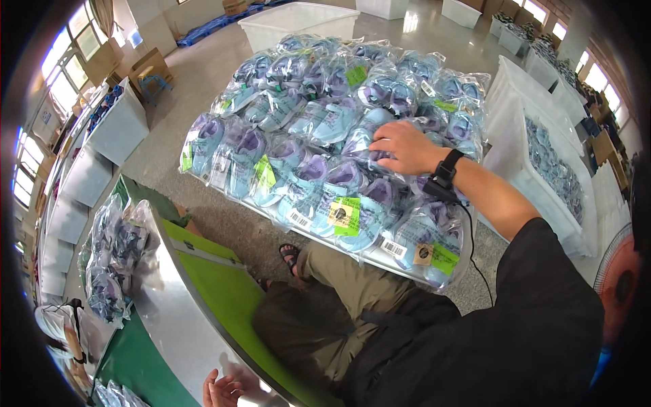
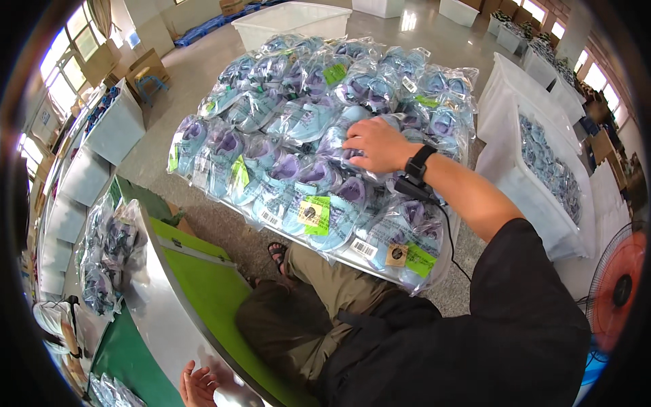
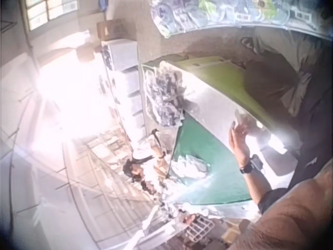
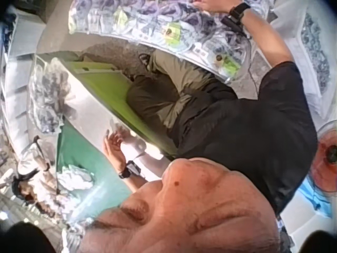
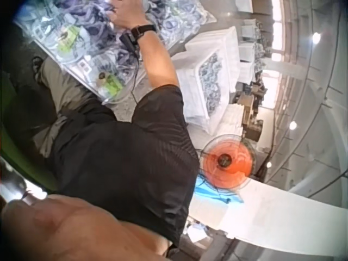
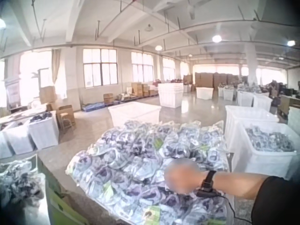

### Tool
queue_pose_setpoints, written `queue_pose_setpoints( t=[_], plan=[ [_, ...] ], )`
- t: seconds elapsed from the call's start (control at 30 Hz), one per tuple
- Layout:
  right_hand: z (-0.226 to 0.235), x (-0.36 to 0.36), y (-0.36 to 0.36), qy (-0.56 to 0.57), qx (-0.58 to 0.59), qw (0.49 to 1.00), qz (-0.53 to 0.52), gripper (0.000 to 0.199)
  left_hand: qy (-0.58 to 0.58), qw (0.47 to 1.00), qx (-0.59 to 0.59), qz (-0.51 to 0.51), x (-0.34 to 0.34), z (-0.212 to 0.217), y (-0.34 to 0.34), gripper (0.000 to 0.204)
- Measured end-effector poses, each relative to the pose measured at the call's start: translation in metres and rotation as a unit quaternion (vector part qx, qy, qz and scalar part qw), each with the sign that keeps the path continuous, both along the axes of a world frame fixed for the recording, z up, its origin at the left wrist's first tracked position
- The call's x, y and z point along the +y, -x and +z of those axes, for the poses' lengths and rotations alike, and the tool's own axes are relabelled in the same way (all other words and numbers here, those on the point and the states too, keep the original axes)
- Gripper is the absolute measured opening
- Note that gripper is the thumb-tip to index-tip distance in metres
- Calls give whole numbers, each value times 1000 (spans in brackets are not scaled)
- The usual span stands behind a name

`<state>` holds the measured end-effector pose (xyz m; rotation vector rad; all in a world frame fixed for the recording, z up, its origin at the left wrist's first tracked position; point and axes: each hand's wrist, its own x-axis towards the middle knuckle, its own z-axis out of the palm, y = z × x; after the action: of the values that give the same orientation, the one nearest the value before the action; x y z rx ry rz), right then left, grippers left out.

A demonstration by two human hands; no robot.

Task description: The person repeatedly picks packaged slippers from a large pile on a table and places them onto a moving conveyor belt. The task involves continuous pick-and-place handling of identical items in a warehouse setting.

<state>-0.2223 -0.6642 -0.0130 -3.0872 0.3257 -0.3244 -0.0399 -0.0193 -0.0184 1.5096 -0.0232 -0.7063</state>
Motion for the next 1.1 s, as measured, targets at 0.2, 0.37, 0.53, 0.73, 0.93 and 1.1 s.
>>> queue_pose_setpoints(
  t=[0.2,0.37,0.53,0.73,0.93,1.1],
  plan=[
    [14,8,17,-15,20,999,-43,29,-19,999,-7,25,16,4,8,46],
    [-13,14,-5,15,-40,999,4,29,-68,990,-24,117,36,-2,8,48],
    [-14,-13,18,-7,-20,998,57,39,-39,996,-21,84,33,8,-14,38],
    [-2,35,-7,-54,-55,997,31,44,-79,991,-20,107,90,3,-41,41],
    [64,148,-41,-118,-18,981,151,42,-197,952,-89,218,173,-18,-100,45],
    [62,177,-39,-130,-19,973,189,42,-410,822,-231,319,274,-44,-161,66]
  ],
)
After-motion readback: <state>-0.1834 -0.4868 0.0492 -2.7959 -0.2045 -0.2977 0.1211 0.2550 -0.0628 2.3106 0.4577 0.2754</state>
